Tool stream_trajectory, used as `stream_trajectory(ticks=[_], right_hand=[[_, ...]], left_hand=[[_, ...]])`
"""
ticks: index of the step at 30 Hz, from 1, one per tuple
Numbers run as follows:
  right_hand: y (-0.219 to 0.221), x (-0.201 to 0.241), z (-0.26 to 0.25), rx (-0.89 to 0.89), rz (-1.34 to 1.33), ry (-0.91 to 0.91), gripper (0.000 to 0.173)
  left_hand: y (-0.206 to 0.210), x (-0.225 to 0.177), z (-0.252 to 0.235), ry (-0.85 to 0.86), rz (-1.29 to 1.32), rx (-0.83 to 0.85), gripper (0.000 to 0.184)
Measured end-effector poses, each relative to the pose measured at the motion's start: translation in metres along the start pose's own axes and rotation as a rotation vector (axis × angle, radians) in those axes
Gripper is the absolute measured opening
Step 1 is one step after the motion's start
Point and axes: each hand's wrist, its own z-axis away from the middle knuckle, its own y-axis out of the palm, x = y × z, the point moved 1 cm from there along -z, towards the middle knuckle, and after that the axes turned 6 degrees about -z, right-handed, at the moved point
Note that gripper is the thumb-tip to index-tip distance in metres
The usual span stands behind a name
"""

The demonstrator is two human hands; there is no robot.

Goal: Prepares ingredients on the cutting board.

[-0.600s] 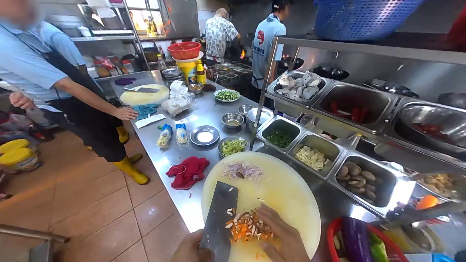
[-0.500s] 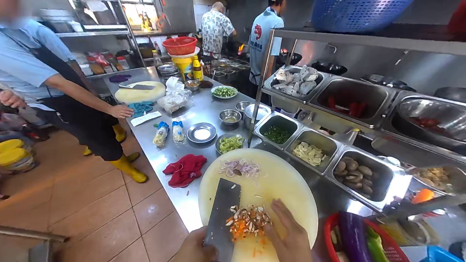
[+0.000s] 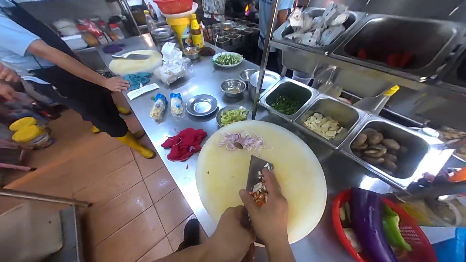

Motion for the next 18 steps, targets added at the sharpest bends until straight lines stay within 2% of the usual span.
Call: stream_trajectory(ticks=[5, 9, 13, 18], right_hand=[[0.003, 0.005, -0.006, -0.008, -0.028, -0.013, 0.085], [0.024, 0.043, -0.034, 0.028, 0.016, -0.123, 0.082], [0.079, 0.103, -0.093, 0.170, 0.049, -0.218, 0.063], [0.200, 0.158, -0.205, 0.363, -0.010, -0.181, 0.038]], left_hand=[[-0.007, -0.002, -0.004, 0.049, 0.126, 0.032, 0.024], [-0.045, -0.022, 0.002, 0.143, 0.192, 0.014, 0.024], [-0.120, -0.069, 0.005, 0.158, 0.252, -0.085, 0.025], [-0.251, -0.134, -0.045, 0.115, 0.230, -0.317, 0.025]])
